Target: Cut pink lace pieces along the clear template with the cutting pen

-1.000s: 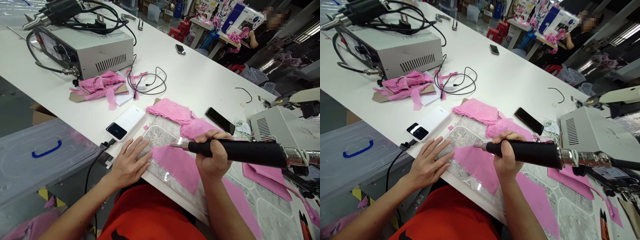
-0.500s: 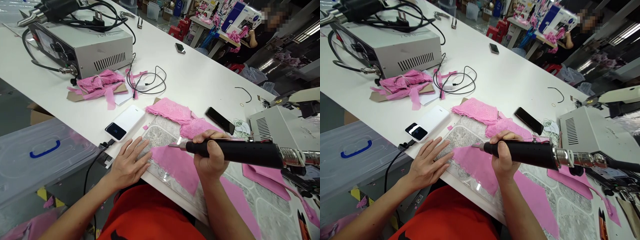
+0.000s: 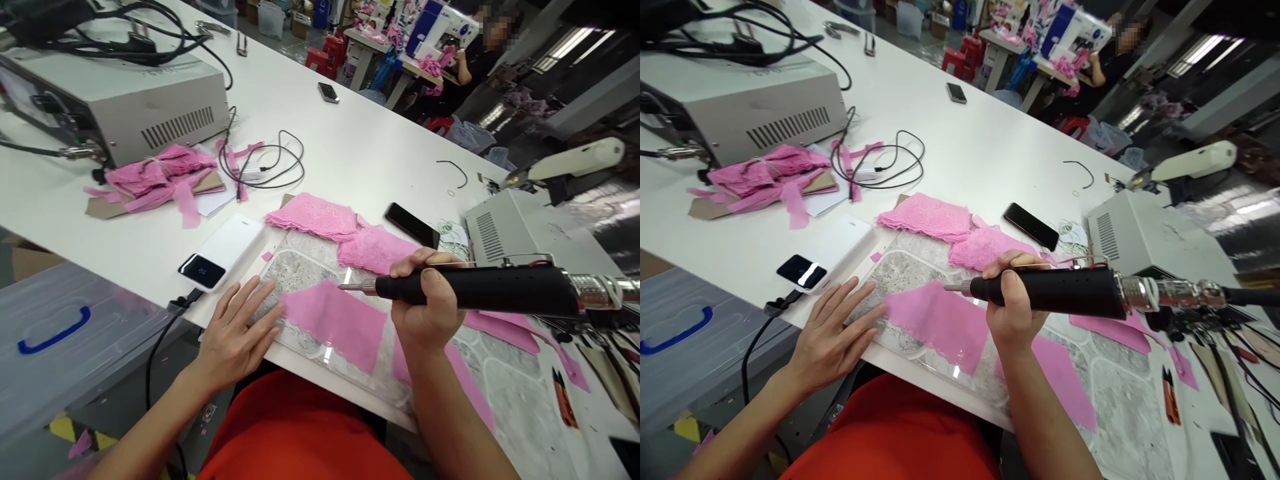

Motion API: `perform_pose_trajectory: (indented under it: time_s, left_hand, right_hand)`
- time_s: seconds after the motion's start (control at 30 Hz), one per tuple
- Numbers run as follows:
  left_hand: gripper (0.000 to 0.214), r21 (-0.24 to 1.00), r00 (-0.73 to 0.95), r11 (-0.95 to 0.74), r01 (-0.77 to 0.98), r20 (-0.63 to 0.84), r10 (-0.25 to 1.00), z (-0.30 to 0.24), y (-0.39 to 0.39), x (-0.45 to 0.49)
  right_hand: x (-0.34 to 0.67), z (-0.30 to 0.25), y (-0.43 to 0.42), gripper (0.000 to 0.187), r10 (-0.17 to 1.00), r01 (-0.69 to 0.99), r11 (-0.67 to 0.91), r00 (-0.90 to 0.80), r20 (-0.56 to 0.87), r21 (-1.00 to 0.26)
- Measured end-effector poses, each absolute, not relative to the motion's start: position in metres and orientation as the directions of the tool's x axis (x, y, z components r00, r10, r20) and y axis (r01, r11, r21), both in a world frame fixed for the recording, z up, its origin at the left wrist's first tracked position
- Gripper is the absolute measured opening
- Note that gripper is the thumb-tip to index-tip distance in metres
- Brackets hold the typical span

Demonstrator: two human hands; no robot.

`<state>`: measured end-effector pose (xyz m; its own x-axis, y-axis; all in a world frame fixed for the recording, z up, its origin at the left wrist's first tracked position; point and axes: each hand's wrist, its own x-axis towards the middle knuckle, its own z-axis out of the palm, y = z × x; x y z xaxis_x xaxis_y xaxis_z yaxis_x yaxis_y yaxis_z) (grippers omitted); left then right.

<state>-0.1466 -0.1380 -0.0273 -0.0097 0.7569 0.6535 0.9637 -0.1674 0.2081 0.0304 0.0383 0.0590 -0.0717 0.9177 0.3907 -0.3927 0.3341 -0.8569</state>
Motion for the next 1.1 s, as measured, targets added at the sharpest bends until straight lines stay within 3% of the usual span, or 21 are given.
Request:
perform_pose_trajectory:
  time_s: [0.17, 0.33, 1.1]
  left_hand:
    - [0.030, 0.216, 0.083, -0.297, 0.930, 0.664, 0.743, -0.019, -0.131, -0.129]
    - [0.027, 0.227, 0.199, -0.425, 0.876, 0.633, 0.748, -0.017, -0.119, -0.106]
    - [0.027, 0.323, 0.171, -0.441, 0.837, 0.612, 0.772, -0.025, -0.118, -0.106]
  right_hand:
    - [0.056, 0.057, 0.045, 0.012, 0.927, -0.375, 0.363, 0.050, 0.372, -0.853]
    - [0.059, 0.047, 0.043, 0.012, 0.927, -0.400, 0.354, 0.027, 0.375, -0.845]
    - [0.047, 0.038, 0.044, 0.010, 0.913, -0.388, 0.361, -0.037, 0.406, -0.848]
